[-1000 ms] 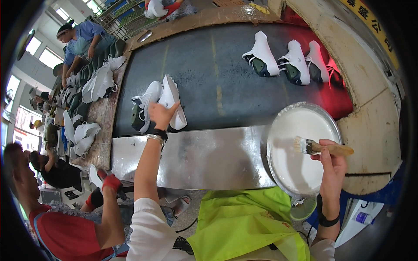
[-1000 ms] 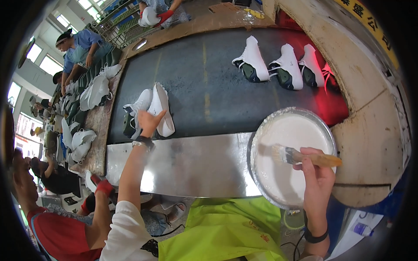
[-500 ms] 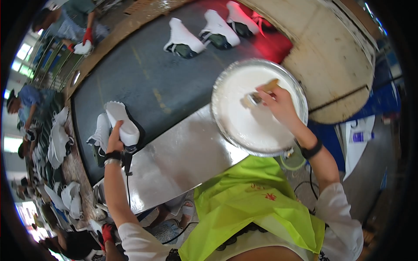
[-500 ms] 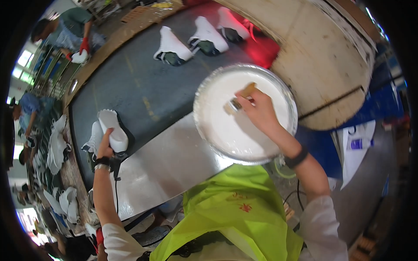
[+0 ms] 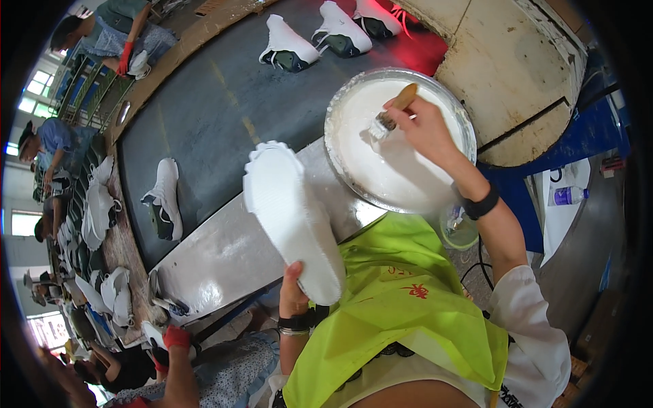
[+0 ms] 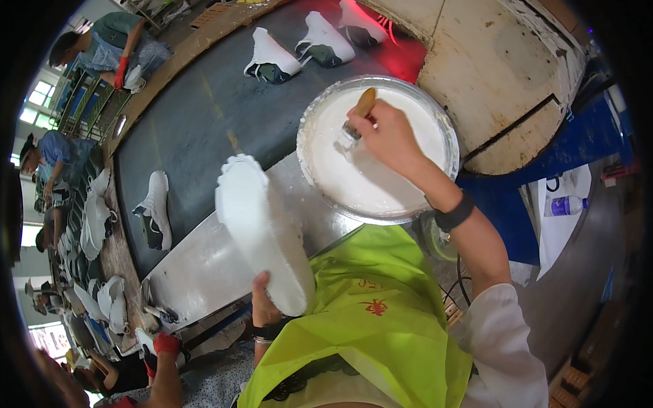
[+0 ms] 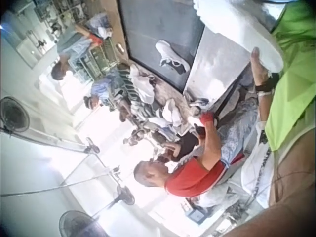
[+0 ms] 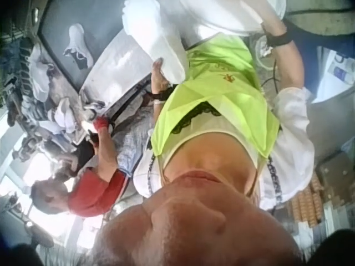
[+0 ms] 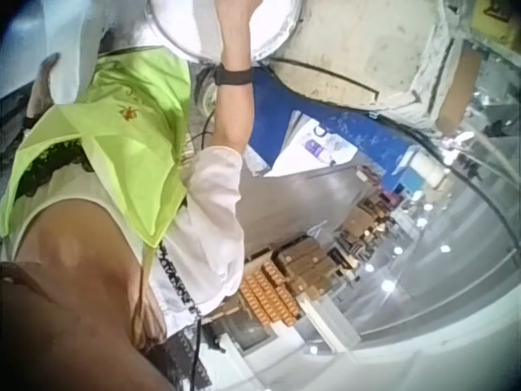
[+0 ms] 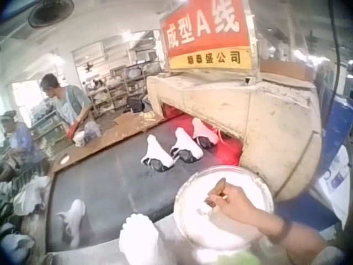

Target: Applying white adhesive to the bottom of shoe soles using a brush on an assembly line.

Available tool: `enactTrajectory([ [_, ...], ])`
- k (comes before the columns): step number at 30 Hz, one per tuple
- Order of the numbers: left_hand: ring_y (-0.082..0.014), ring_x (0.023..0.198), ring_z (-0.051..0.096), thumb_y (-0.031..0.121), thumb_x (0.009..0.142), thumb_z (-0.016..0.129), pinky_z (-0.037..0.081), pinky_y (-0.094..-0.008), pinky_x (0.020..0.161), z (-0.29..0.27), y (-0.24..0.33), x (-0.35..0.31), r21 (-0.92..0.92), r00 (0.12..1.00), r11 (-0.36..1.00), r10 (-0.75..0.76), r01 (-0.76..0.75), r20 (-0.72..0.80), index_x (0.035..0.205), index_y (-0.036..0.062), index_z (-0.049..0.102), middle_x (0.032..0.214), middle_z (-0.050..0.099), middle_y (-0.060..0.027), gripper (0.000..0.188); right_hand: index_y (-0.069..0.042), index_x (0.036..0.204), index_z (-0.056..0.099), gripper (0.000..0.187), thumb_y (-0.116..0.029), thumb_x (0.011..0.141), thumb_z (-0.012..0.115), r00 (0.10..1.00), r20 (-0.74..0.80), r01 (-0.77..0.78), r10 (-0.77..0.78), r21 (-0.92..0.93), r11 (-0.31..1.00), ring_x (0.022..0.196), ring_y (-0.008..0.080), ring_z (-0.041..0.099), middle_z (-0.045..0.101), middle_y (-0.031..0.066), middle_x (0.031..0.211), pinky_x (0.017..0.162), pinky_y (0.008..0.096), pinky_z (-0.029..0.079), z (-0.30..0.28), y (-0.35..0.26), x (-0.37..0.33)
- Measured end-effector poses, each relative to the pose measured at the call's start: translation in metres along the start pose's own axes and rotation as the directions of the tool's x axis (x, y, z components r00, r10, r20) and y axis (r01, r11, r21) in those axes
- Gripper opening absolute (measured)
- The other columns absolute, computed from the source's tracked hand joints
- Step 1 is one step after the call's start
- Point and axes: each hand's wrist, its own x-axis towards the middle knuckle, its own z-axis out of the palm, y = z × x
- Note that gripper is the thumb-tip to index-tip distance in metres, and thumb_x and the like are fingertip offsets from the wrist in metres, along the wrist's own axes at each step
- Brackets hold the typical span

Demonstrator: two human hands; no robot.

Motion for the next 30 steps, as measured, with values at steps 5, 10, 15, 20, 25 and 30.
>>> enactTrajectory([
  [5, -0.0234, 0.108, 0.060, 0.039, 0.082, 0.067, 0.050, -0.0353, 0.091, 0.039, -0.001, 0.004, 0.233, 0.980, 0.972, -0.028, -0.018, 0.195, 0.133, -0.0071, 0.043, 0.120, 0.058, -0.0165, 0.073, 0.004, 0.099, 0.065, 0.020, -0.015, 0.092, 0.062, 0.984, 0.025, -0.154, 0.177, -0.373, 0.915, 0.077, 0.0198, 0.067, 0.068, 0.0116, 0.082, 0.072, 0.0318, 0.053, -0.018, 0.039, 0.003],
  [10, -0.0217, 0.109, 0.057, 0.035, 0.083, 0.066, 0.046, -0.0338, 0.093, 0.060, 0.008, 0.011, 0.426, 0.960, 0.900, -0.032, -0.092, 0.277, 0.133, -0.0065, 0.043, 0.120, 0.058, -0.0144, 0.069, 0.004, 0.105, 0.063, 0.021, -0.014, 0.095, 0.059, 0.997, -0.071, 0.001, 0.018, 0.255, 0.967, 0.081, 0.0152, 0.066, 0.067, 0.0105, 0.089, 0.070, 0.0286, 0.055, 0.006, -0.027, -0.019],
  [15, -0.0203, 0.109, 0.055, 0.032, 0.080, 0.070, 0.044, -0.0333, 0.093, 0.062, -0.001, 0.018, 0.491, 0.957, 0.857, 0.008, -0.155, 0.289, 0.134, -0.0039, 0.043, 0.120, 0.058, -0.0133, 0.071, 0.006, 0.106, 0.062, 0.023, -0.013, 0.095, 0.058, 0.962, 0.266, -0.185, 0.056, 0.488, 0.853, 0.083, 0.0129, 0.065, 0.066, 0.0112, 0.094, 0.070, 0.0279, 0.057, 0.040, -0.065, -0.033],
  [20, -0.0197, 0.109, 0.053, 0.029, 0.079, 0.072, 0.044, -0.0329, 0.093, 0.066, -0.001, 0.014, 0.549, 0.953, 0.809, 0.046, -0.211, 0.299, 0.136, -0.0031, 0.041, 0.120, 0.057, -0.0130, 0.072, 0.007, 0.103, 0.062, 0.023, -0.014, 0.094, 0.059, 0.983, 0.124, -0.176, 0.133, 0.458, 0.871, 0.079, 0.0152, 0.067, 0.067, 0.0125, 0.093, 0.066, 0.0285, 0.056, 0.047, -0.044, 0.009],
  [25, -0.0204, 0.110, 0.053, 0.028, 0.079, 0.072, 0.044, -0.0338, 0.094, 0.056, 0.000, 0.018, 0.562, 0.955, 0.798, 0.056, -0.218, 0.291, 0.136, -0.0027, 0.040, 0.120, 0.056, -0.0129, 0.072, 0.007, 0.107, 0.060, 0.024, -0.013, 0.095, 0.059, 0.997, 0.001, -0.081, 0.081, -0.010, 0.997, 0.081, 0.0162, 0.067, 0.067, 0.0123, 0.092, 0.067, 0.0293, 0.058, 0.034, -0.014, -0.001],
  [30, -0.0208, 0.109, 0.054, 0.025, 0.078, 0.073, 0.044, -0.0340, 0.094, 0.061, 0.003, 0.019, 0.579, 0.951, 0.774, 0.095, -0.257, 0.295, 0.136, -0.0024, 0.041, 0.120, 0.057, -0.0131, 0.071, 0.007, 0.093, 0.060, 0.021, -0.014, 0.090, 0.061, 0.958, -0.228, 0.193, -0.175, 0.058, 0.980, 0.074, 0.0315, 0.065, 0.066, 0.0192, 0.082, 0.067, 0.0384, 0.050, 0.044, -0.044, -0.010],
])
